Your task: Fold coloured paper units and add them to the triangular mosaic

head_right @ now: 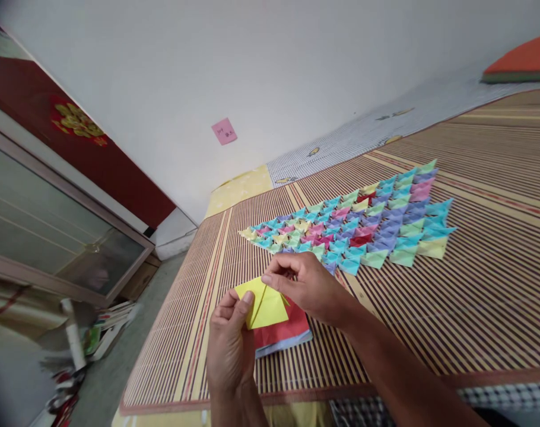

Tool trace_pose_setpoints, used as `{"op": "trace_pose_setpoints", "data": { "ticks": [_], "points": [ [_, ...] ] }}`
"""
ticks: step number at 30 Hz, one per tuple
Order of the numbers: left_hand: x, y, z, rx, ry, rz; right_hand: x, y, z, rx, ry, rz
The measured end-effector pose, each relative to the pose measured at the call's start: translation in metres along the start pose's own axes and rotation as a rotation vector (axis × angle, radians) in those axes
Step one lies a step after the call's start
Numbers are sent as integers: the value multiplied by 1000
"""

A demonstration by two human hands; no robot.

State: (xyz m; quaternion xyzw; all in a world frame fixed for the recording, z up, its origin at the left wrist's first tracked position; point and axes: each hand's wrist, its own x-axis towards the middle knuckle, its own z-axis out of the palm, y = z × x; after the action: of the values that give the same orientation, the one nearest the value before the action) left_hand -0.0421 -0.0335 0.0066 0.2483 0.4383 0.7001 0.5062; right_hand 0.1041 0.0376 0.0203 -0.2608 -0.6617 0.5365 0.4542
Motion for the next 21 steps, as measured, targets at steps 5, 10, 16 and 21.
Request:
{"op": "trace_pose_setpoints", "data": {
  "ticks": [5, 10, 16, 21],
  "points": [
    [-2, -1, 1, 23, -2, 30, -1, -2, 1, -78, 28, -70],
    [-2, 0, 2, 29, 6, 49, -1, 0, 4, 24, -49, 26],
    [-2, 1, 0, 63, -21, 72, -3, 3, 9, 58, -28, 42],
    [-1, 1, 0, 74, -16, 59, -2, 2, 8, 13, -34, 27]
  ]
}}
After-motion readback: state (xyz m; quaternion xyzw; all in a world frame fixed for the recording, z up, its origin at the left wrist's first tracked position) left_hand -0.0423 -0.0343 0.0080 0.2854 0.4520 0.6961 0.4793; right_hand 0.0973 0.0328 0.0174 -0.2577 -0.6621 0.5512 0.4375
